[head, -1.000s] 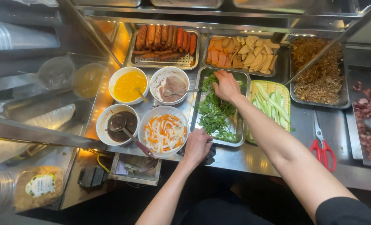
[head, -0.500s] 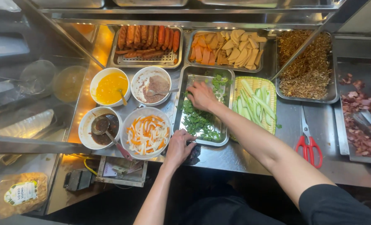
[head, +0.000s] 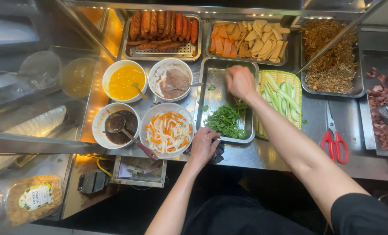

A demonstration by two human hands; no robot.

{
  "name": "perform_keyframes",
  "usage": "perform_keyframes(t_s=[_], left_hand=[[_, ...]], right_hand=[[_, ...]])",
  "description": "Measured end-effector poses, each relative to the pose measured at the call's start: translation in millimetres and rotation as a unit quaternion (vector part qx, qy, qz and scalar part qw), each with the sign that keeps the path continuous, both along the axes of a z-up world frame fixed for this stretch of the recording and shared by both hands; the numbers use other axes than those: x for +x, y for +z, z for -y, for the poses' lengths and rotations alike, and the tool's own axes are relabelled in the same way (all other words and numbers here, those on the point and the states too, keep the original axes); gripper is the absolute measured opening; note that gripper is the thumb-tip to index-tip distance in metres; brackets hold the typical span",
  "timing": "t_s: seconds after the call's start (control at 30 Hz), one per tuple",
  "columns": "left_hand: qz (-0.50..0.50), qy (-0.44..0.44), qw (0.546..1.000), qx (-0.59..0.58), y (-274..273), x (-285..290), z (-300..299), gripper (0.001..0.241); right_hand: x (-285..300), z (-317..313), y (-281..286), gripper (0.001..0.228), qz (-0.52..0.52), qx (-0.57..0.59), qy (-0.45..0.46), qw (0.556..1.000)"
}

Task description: Bagging leafy greens from prep trays and a refrigerator

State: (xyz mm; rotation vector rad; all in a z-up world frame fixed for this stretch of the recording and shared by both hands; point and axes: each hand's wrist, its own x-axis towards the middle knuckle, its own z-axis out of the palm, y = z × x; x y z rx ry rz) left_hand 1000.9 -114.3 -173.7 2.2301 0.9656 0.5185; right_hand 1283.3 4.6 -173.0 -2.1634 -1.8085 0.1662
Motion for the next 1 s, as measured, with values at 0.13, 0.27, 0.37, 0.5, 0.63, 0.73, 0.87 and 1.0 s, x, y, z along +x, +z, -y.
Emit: perform_keyframes(t_s=[0.13,0.27,0.37,0.5,0.63,0.73,0.87,1.0], left_hand=[[-0.003,0.005,1.0,0.009,-0.1,1.7,-2.6,0.018],[0.019,0.003,1.0,0.014,-9.4,2.9,-1.4,0.019],[0.033,-0.004,0.999,0.021,-22.2,2.3,3.3,0.019],[0.037,-0.007,0.998,0.043,-23.6,1.8,1.5,0.018],[0.055,-0.014,0.998,0.032,-24.8,2.7,-1.0,0.019],[0.059,-0.018,0.998,0.03,-28.7,3.9,-3.5,0.022],[0.073,-0.017,0.997,0.024,-22.2,0.8,-4.5,0.025],[0.087,-0.001,0.996,-0.014,-2.3,-1.5,-5.9,0.03]], right_hand=[[33.6,-16.7,-36.5,0.027,0.036,-0.044,-0.033,0.998],[23.3,6.8,-46.9,0.024,0.024,-0.085,-0.058,0.994],[-1.2,56.2,-53.7,0.017,0.013,-0.115,-0.042,0.992],[-63.9,125.1,-18.1,0.02,-0.078,-0.171,-0.011,0.982],[-70.3,128.6,10.1,0.02,-0.086,-0.178,-0.009,0.98],[-55.7,104.3,23.1,0.025,-0.112,-0.107,-0.03,0.987],[-7.0,57.7,-18.9,0.024,-0.052,-0.075,-0.049,0.995],[-4.4,49.7,-45.1,0.023,0.028,-0.081,-0.005,0.996]])
